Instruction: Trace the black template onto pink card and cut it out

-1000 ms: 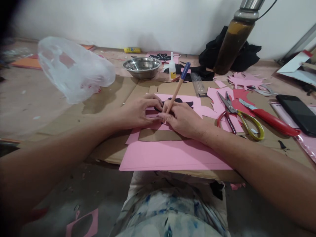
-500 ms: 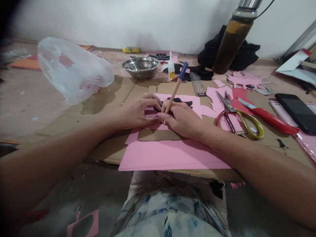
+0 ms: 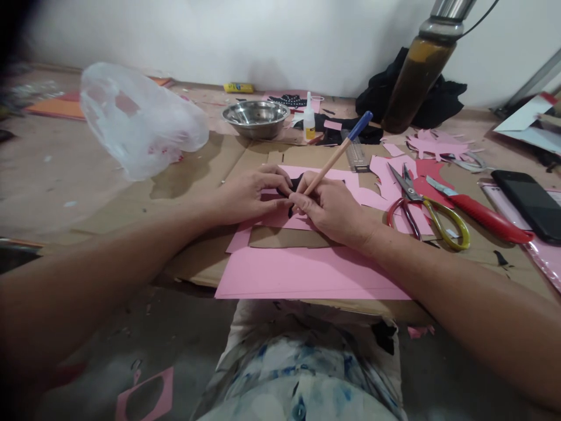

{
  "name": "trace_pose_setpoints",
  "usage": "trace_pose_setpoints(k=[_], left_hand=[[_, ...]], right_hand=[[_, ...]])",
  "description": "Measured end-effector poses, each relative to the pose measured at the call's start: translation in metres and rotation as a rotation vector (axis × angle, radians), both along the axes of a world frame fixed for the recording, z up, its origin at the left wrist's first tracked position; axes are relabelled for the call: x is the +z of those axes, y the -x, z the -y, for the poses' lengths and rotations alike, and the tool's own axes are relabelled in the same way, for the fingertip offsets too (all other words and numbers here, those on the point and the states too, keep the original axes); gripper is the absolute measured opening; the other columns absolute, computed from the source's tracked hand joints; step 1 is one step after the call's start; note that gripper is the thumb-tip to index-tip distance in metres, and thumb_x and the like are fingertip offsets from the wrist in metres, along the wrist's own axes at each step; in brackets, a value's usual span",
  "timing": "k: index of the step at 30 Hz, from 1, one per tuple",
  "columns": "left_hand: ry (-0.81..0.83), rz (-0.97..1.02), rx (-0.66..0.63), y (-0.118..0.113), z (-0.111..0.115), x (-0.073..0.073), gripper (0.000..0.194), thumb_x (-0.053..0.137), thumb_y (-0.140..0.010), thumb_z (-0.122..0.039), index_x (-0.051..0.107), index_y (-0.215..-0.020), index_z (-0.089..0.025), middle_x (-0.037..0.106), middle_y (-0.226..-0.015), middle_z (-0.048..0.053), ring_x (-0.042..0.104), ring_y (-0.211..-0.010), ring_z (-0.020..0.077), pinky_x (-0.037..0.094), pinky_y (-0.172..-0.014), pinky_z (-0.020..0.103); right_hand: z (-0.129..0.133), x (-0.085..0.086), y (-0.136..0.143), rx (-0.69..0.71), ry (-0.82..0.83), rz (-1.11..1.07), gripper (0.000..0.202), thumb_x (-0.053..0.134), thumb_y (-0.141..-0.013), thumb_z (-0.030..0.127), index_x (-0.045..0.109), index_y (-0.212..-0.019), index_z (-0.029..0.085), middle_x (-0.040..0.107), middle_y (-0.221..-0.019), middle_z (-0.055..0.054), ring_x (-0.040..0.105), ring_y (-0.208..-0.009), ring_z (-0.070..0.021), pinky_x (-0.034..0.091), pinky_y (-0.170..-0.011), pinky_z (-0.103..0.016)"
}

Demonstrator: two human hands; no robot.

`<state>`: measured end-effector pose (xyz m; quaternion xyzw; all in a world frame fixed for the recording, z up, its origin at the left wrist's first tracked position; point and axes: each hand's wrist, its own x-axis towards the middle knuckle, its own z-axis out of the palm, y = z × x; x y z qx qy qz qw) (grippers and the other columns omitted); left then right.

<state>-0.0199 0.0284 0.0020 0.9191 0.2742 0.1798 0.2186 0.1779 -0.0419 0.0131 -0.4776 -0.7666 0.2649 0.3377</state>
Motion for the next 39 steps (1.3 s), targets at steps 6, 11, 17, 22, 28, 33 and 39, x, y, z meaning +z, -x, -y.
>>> trace_pose_setpoints(k=[6, 11, 17, 22, 28, 33, 39], left_hand=[[-0.037, -0.005, 0.032, -0.0020, -0.0010, -0.0038, 0.016, 0.061, -0.085, -0.028, 0.072, -0.094, -0.020, 0.064, -0.102, 0.006, 0.062, -0.094, 0.0200, 0.049, -0.085, 0.032], [-0.050, -0.010, 0.024, -0.0019, -0.0013, -0.0047, 0.018, 0.062, -0.084, -0.027, 0.073, -0.097, -0.022, 0.065, -0.102, 0.005, 0.061, -0.095, 0.0204, 0.048, -0.087, 0.033], [-0.045, -0.013, 0.024, -0.0018, -0.0006, -0.0035, 0.017, 0.063, -0.084, -0.028, 0.073, -0.096, -0.023, 0.064, -0.103, 0.004, 0.061, -0.095, 0.0198, 0.048, -0.087, 0.033], [-0.043, -0.031, 0.019, -0.0028, 0.0008, -0.0011, 0.017, 0.062, -0.085, -0.028, 0.073, -0.096, -0.021, 0.065, -0.102, 0.006, 0.060, -0.099, 0.0210, 0.047, -0.090, 0.033], [-0.014, -0.042, 0.041, -0.0042, 0.0035, 0.0033, 0.016, 0.063, -0.083, -0.030, 0.073, -0.094, -0.022, 0.065, -0.101, 0.005, 0.061, -0.097, 0.0210, 0.048, -0.088, 0.033], [-0.017, -0.036, 0.040, -0.0039, 0.0026, 0.0021, 0.016, 0.064, -0.082, -0.031, 0.072, -0.092, -0.022, 0.065, -0.101, 0.005, 0.061, -0.096, 0.0210, 0.048, -0.088, 0.034], [-0.037, -0.026, 0.027, -0.0025, 0.0008, -0.0006, 0.017, 0.063, -0.083, -0.031, 0.072, -0.094, -0.021, 0.064, -0.103, 0.006, 0.061, -0.096, 0.0212, 0.048, -0.089, 0.034]], right_hand=[[0.0013, -0.0029, 0.0018, 0.011, -0.091, 0.042, 0.021, 0.057, -0.092, 0.030, 0.061, -0.075, 0.018, 0.064, -0.070, -0.001, 0.055, -0.064, -0.0138, 0.041, -0.061, -0.026], [0.0017, -0.0049, 0.0034, 0.009, -0.123, 0.085, 0.020, 0.059, -0.091, 0.032, 0.062, -0.076, 0.018, 0.065, -0.073, -0.002, 0.053, -0.063, -0.0138, 0.040, -0.063, -0.027], [0.0022, -0.0038, 0.0058, 0.001, -0.100, 0.125, 0.020, 0.058, -0.091, 0.031, 0.063, -0.077, 0.019, 0.065, -0.075, -0.003, 0.053, -0.064, -0.0139, 0.040, -0.063, -0.027], [0.0016, -0.0055, 0.0057, 0.006, -0.104, 0.117, 0.019, 0.058, -0.091, 0.031, 0.062, -0.078, 0.018, 0.065, -0.073, -0.002, 0.052, -0.063, -0.0138, 0.040, -0.063, -0.027], [0.0016, -0.0042, 0.0052, 0.027, -0.085, 0.107, 0.018, 0.057, -0.091, 0.032, 0.062, -0.079, 0.019, 0.064, -0.073, -0.002, 0.052, -0.063, -0.0141, 0.040, -0.063, -0.027], [0.0023, -0.0037, 0.0065, 0.016, -0.096, 0.121, 0.020, 0.056, -0.092, 0.033, 0.061, -0.078, 0.019, 0.062, -0.072, -0.002, 0.051, -0.064, -0.0145, 0.041, -0.064, -0.028], [0.0021, -0.0012, 0.0070, 0.055, -0.101, 0.138, 0.019, 0.056, -0.093, 0.030, 0.059, -0.078, 0.019, 0.059, -0.068, 0.000, 0.050, -0.062, -0.0137, 0.039, -0.063, -0.027]])
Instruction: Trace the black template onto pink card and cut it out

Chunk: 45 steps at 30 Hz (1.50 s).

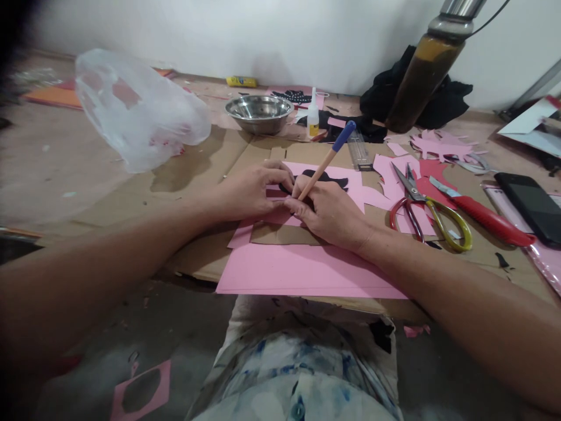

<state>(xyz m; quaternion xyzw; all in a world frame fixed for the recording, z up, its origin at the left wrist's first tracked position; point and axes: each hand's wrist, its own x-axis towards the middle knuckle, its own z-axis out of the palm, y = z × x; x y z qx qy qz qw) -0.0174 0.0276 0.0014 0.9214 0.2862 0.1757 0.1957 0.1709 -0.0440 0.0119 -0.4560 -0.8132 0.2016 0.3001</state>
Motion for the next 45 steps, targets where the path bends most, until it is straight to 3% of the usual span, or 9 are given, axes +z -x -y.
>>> trace_pose_setpoints(k=[18, 21, 28, 34, 41, 45], left_hand=[[0.020, -0.004, 0.003, 0.001, 0.000, 0.000, 0.017, 0.063, -0.083, -0.032, 0.072, -0.093, -0.022, 0.063, -0.103, 0.005, 0.061, -0.097, 0.0215, 0.048, -0.089, 0.034], [0.015, 0.009, 0.006, 0.001, 0.001, 0.000, 0.018, 0.062, -0.084, -0.031, 0.071, -0.095, -0.022, 0.063, -0.103, 0.005, 0.061, -0.096, 0.0210, 0.049, -0.088, 0.034], [0.054, 0.008, 0.017, 0.001, 0.007, 0.002, 0.026, 0.071, -0.080, -0.040, 0.071, -0.097, -0.021, 0.061, -0.107, 0.006, 0.061, -0.097, 0.0211, 0.050, -0.090, 0.036], [0.059, 0.013, 0.001, 0.003, 0.008, 0.003, 0.025, 0.071, -0.079, -0.037, 0.068, -0.098, -0.022, 0.060, -0.107, 0.005, 0.058, -0.105, 0.0220, 0.050, -0.095, 0.038], [0.106, 0.011, 0.023, 0.003, 0.010, 0.002, 0.033, 0.074, -0.076, -0.038, 0.067, -0.102, -0.021, 0.059, -0.114, 0.008, 0.058, -0.108, 0.0237, 0.050, -0.098, 0.040], [0.115, 0.020, 0.007, 0.003, 0.010, 0.001, 0.028, 0.072, -0.077, -0.035, 0.065, -0.101, -0.021, 0.059, -0.112, 0.007, 0.057, -0.112, 0.0232, 0.050, -0.099, 0.039]], right_hand=[[0.000, 0.003, 0.001, -0.002, 0.038, 0.006, 0.018, 0.055, -0.092, 0.030, 0.057, -0.076, 0.020, 0.062, -0.069, -0.001, 0.055, -0.065, -0.0154, 0.041, -0.066, -0.028], [0.000, 0.003, -0.001, -0.030, 0.055, -0.086, 0.020, 0.057, -0.091, 0.030, 0.057, -0.073, 0.020, 0.064, -0.069, -0.001, 0.057, -0.065, -0.0154, 0.043, -0.065, -0.028], [-0.001, -0.003, -0.008, -0.246, 0.063, -0.421, 0.027, 0.056, -0.094, 0.040, 0.054, -0.077, 0.019, 0.061, -0.064, 0.000, 0.053, -0.052, -0.0115, 0.040, -0.051, -0.025], [-0.002, -0.005, -0.010, -0.201, 0.139, -0.258, 0.025, 0.056, -0.095, 0.036, 0.055, -0.076, 0.019, 0.058, -0.065, 0.001, 0.051, -0.056, -0.0113, 0.039, -0.056, -0.027], [-0.004, -0.010, -0.017, -0.188, 0.178, -0.384, 0.016, 0.059, -0.093, 0.034, 0.060, -0.088, 0.018, 0.059, -0.075, 0.000, 0.052, -0.061, -0.0112, 0.042, -0.057, -0.026], [-0.003, -0.005, -0.018, -0.182, 0.199, -0.318, 0.012, 0.060, -0.091, 0.029, 0.061, -0.087, 0.018, 0.060, -0.075, 0.000, 0.053, -0.061, -0.0114, 0.043, -0.057, -0.026]])
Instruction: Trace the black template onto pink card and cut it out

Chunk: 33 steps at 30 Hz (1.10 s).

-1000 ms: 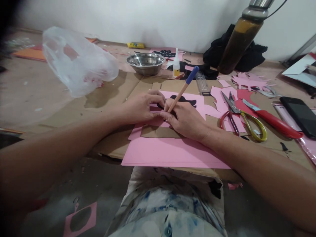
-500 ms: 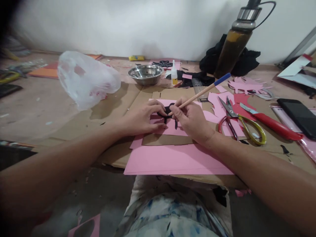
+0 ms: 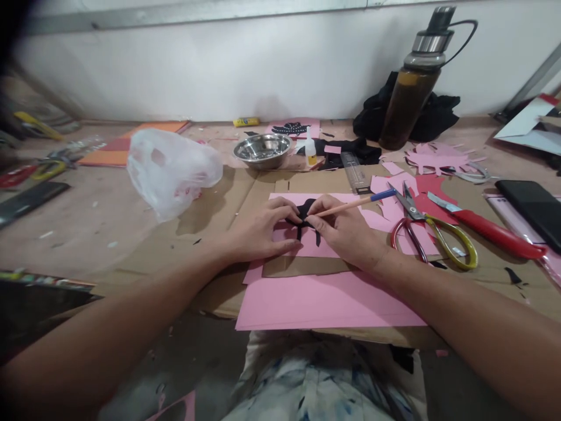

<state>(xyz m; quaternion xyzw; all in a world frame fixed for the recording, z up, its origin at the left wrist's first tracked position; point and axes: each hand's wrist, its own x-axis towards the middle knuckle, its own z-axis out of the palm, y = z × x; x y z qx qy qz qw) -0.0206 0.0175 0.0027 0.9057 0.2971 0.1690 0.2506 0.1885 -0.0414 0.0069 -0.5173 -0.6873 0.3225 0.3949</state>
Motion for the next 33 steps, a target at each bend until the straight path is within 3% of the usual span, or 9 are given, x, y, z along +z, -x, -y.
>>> trace_pose_setpoints(k=[6, 9, 12, 19, 27, 33], left_hand=[[0.000, 0.008, -0.018, 0.001, -0.001, 0.002, 0.029, 0.072, -0.076, -0.032, 0.066, -0.103, -0.023, 0.060, -0.113, 0.006, 0.056, -0.113, 0.0229, 0.048, -0.101, 0.038], [0.025, 0.000, -0.011, 0.001, -0.002, 0.003, 0.035, 0.075, -0.075, -0.041, 0.066, -0.104, -0.024, 0.060, -0.115, 0.007, 0.057, -0.112, 0.0239, 0.049, -0.101, 0.040], [0.034, 0.031, -0.001, 0.000, -0.003, 0.001, 0.029, 0.068, -0.083, -0.045, 0.067, -0.101, -0.023, 0.060, -0.112, 0.007, 0.059, -0.110, 0.0236, 0.050, -0.100, 0.042], [-0.008, 0.103, 0.023, -0.002, -0.005, -0.011, 0.020, 0.072, -0.081, -0.034, 0.068, -0.094, -0.020, 0.061, -0.108, 0.007, 0.062, -0.103, 0.0224, 0.053, -0.095, 0.040], [-0.011, 0.086, 0.045, -0.003, -0.002, -0.006, 0.017, 0.071, -0.080, -0.026, 0.067, -0.095, -0.020, 0.061, -0.108, 0.007, 0.062, -0.102, 0.0218, 0.054, -0.093, 0.039], [-0.022, 0.081, 0.023, -0.003, -0.003, -0.005, 0.019, 0.071, -0.080, -0.029, 0.069, -0.097, -0.019, 0.062, -0.107, 0.007, 0.061, -0.104, 0.0229, 0.052, -0.094, 0.040]], right_hand=[[0.001, 0.005, 0.002, 0.017, 0.009, 0.122, 0.007, 0.059, -0.089, 0.024, 0.060, -0.085, 0.019, 0.060, -0.071, 0.001, 0.055, -0.063, -0.0130, 0.041, -0.059, -0.027], [-0.001, 0.003, 0.001, 0.005, -0.011, 0.147, 0.009, 0.058, -0.089, 0.025, 0.058, -0.082, 0.020, 0.060, -0.072, 0.000, 0.054, -0.064, -0.0137, 0.041, -0.060, -0.027], [-0.002, 0.002, 0.001, -0.001, -0.027, 0.154, 0.009, 0.058, -0.088, 0.024, 0.058, -0.081, 0.020, 0.061, -0.074, 0.000, 0.055, -0.067, -0.0143, 0.042, -0.063, -0.028], [0.004, 0.007, 0.002, -0.016, 0.013, 0.217, 0.009, 0.056, -0.090, 0.024, 0.064, -0.091, 0.019, 0.067, -0.077, -0.002, 0.059, -0.068, -0.0145, 0.042, -0.064, -0.027], [0.006, 0.006, 0.003, -0.008, -0.031, 0.290, 0.007, 0.059, -0.089, 0.023, 0.064, -0.086, 0.019, 0.067, -0.075, -0.002, 0.058, -0.065, -0.0134, 0.040, -0.059, -0.025], [0.006, 0.002, 0.003, -0.012, -0.053, 0.333, 0.010, 0.059, -0.092, 0.021, 0.065, -0.084, 0.018, 0.068, -0.079, -0.001, 0.060, -0.069, -0.0125, 0.040, -0.061, -0.024]])
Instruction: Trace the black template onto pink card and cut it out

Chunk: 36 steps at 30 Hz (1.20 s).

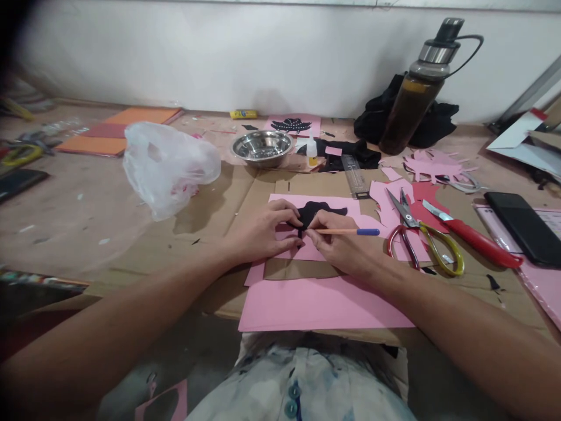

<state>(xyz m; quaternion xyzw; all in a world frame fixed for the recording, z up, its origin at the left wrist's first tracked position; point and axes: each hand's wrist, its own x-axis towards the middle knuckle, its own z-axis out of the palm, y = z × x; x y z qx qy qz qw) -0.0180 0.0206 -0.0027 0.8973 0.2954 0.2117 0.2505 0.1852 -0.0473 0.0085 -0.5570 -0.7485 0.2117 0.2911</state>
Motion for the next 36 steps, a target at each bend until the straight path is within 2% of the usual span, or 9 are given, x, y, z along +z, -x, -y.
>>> trace_pose_setpoints(k=[14, 25, 30, 36], left_hand=[[0.024, 0.019, 0.009, -0.0003, -0.0013, -0.0012, 0.020, 0.073, -0.080, -0.032, 0.069, -0.095, -0.019, 0.061, -0.106, 0.007, 0.062, -0.100, 0.0219, 0.053, -0.091, 0.038], [0.035, 0.010, 0.003, -0.0006, -0.0035, -0.0027, 0.022, 0.074, -0.079, -0.035, 0.070, -0.095, -0.020, 0.061, -0.107, 0.008, 0.062, -0.101, 0.0226, 0.053, -0.092, 0.038], [0.034, 0.034, 0.001, -0.0012, -0.0036, -0.0033, 0.022, 0.064, -0.088, -0.040, 0.070, -0.094, -0.020, 0.062, -0.104, 0.007, 0.063, -0.096, 0.0208, 0.053, -0.089, 0.037], [-0.001, 0.040, 0.032, -0.0035, -0.0031, -0.0062, 0.015, 0.068, -0.083, -0.032, 0.069, -0.090, -0.019, 0.063, -0.103, 0.008, 0.062, -0.097, 0.0219, 0.053, -0.089, 0.038]], right_hand=[[-0.0034, 0.0072, 0.0012, -0.034, -0.006, 0.058, 0.013, 0.057, -0.089, 0.024, 0.061, -0.078, 0.018, 0.064, -0.070, -0.004, 0.054, -0.061, -0.0145, 0.037, -0.056, -0.026], [-0.0019, 0.0058, -0.0027, -0.017, -0.052, 0.092, 0.014, 0.052, -0.088, 0.021, 0.057, -0.075, 0.018, 0.061, -0.068, -0.003, 0.051, -0.060, -0.0139, 0.034, -0.055, -0.026], [-0.0017, 0.0062, -0.0025, -0.003, -0.040, 0.043, 0.013, 0.054, -0.088, 0.022, 0.057, -0.076, 0.019, 0.062, -0.067, -0.002, 0.052, -0.059, -0.0135, 0.035, -0.055, -0.026], [-0.0021, 0.0049, -0.0009, -0.034, -0.045, 0.067, 0.013, 0.054, -0.089, 0.023, 0.057, -0.077, 0.019, 0.064, -0.069, -0.002, 0.053, -0.060, -0.0135, 0.034, -0.055, -0.026]])
